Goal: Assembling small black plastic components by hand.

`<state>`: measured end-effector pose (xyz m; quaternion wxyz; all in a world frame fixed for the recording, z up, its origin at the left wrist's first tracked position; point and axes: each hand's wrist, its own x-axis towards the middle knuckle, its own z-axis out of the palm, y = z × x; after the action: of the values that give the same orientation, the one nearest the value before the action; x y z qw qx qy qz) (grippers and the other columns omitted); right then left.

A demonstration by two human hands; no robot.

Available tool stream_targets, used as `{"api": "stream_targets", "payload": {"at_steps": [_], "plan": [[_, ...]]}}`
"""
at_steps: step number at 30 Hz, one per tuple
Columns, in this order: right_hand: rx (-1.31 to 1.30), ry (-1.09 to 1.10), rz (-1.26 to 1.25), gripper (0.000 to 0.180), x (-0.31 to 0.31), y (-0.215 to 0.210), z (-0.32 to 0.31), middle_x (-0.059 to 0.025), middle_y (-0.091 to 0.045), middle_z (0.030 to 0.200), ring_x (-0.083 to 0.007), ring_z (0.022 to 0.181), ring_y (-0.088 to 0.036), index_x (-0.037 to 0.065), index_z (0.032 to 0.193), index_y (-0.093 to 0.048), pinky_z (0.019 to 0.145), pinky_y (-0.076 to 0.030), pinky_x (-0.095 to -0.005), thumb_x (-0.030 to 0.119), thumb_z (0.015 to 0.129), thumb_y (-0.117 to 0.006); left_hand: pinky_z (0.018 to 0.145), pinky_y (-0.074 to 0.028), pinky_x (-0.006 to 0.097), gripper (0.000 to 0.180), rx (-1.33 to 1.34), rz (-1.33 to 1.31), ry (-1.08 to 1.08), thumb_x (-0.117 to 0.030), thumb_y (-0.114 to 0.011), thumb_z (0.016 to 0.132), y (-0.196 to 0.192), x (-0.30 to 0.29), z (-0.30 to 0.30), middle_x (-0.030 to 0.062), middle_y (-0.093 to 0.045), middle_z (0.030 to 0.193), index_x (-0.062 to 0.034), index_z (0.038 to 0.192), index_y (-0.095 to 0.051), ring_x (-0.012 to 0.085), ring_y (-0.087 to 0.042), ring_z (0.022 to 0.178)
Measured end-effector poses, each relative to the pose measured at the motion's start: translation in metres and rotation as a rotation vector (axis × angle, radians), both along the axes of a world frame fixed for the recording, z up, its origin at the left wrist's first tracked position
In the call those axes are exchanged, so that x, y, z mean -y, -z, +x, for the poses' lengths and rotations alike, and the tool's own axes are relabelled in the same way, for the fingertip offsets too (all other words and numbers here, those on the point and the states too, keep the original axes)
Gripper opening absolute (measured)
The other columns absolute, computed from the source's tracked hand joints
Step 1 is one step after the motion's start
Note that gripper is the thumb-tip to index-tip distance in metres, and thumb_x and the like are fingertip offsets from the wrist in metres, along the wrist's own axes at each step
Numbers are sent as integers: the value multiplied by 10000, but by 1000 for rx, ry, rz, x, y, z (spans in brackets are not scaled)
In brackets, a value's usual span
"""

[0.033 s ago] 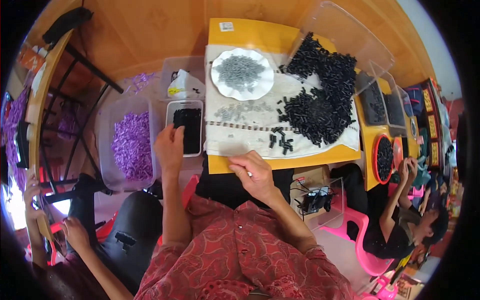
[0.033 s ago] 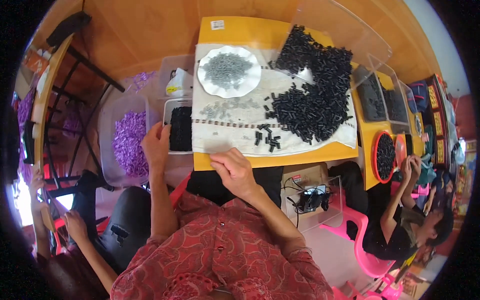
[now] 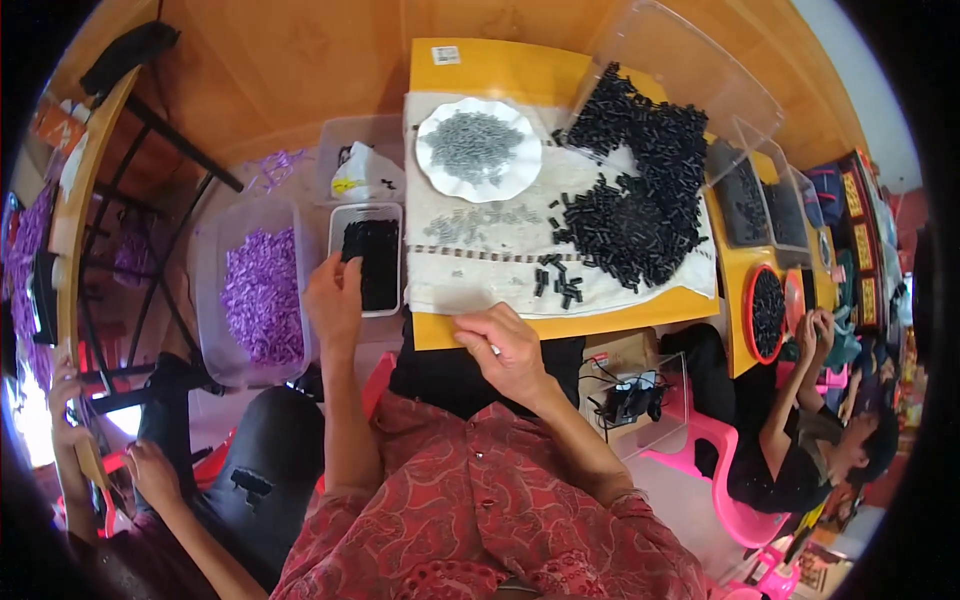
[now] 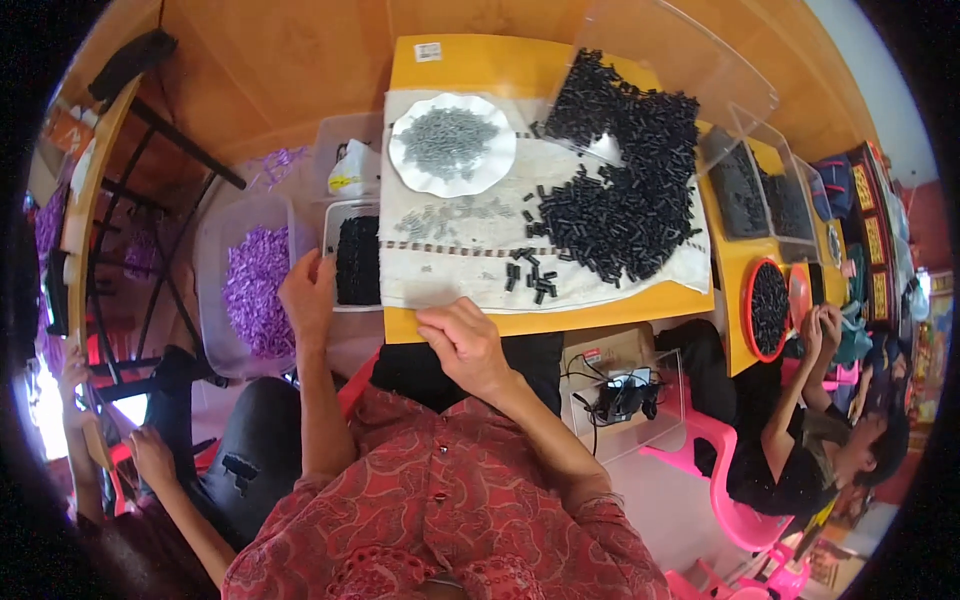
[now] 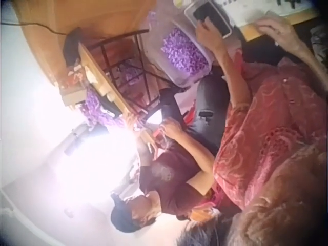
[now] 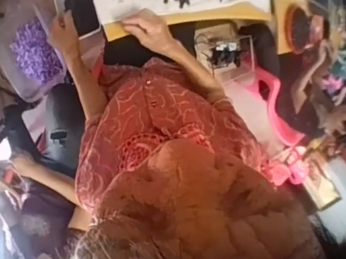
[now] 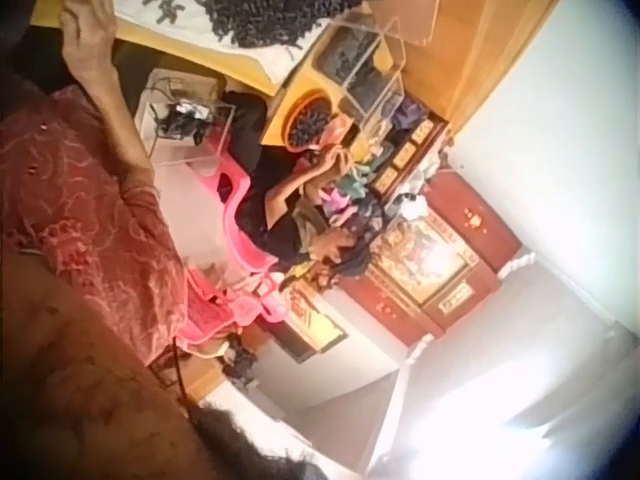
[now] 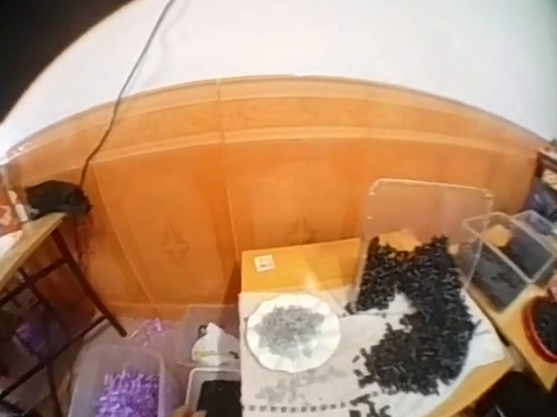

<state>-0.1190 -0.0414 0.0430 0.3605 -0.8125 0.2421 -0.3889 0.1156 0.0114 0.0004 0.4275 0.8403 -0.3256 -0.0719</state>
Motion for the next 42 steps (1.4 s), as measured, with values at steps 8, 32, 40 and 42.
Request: {"api": "stream_targets", "payload": {"at_steps": [8, 32, 40, 42], "plan": [[-18, 90, 62, 139, 0, 2, -17, -126, -659, 826, -277, 734, -635, -2, 898, -632, 632, -510, -329, -14, 771, -686, 614, -466, 240, 208, -274, -303, 132, -82, -682, 833, -11, 20, -43, 60, -664, 817, 9, 1019, -672, 91, -577, 702], [-478, 540, -94, 190, 80, 5, -53, -109, -560, 828, -291, 719, -594, 66, 938, -680, 595, -487, -390, 88, 750, -704, 659, -455, 220, 135, -105, -359, 426, 16, -622, 852, -4, 24, -93, 62, -629, 871, 1, 985, -644, 112, -583, 767], [-497, 526, -36, 160, 81, 3, -49, -113, -562, 851, -294, 717, -597, 55, 897, -676, 597, -490, -393, 95, 746, -710, 646, -457, 222, 137, -111, -360, 433, 16, -630, 841, -4, 26, -93, 59, -627, 866, -2, 976, -645, 109, -577, 749], [-495, 520, -25, 153, 80, 3, -49, -115, -564, 848, -294, 710, -598, 51, 891, -672, 592, -489, -390, 90, 748, -708, 645, -457, 222, 138, -125, -353, 428, 16, -631, 840, -5, 25, -94, 59, -624, 862, -3, 976, -645, 109, -575, 746]]}}
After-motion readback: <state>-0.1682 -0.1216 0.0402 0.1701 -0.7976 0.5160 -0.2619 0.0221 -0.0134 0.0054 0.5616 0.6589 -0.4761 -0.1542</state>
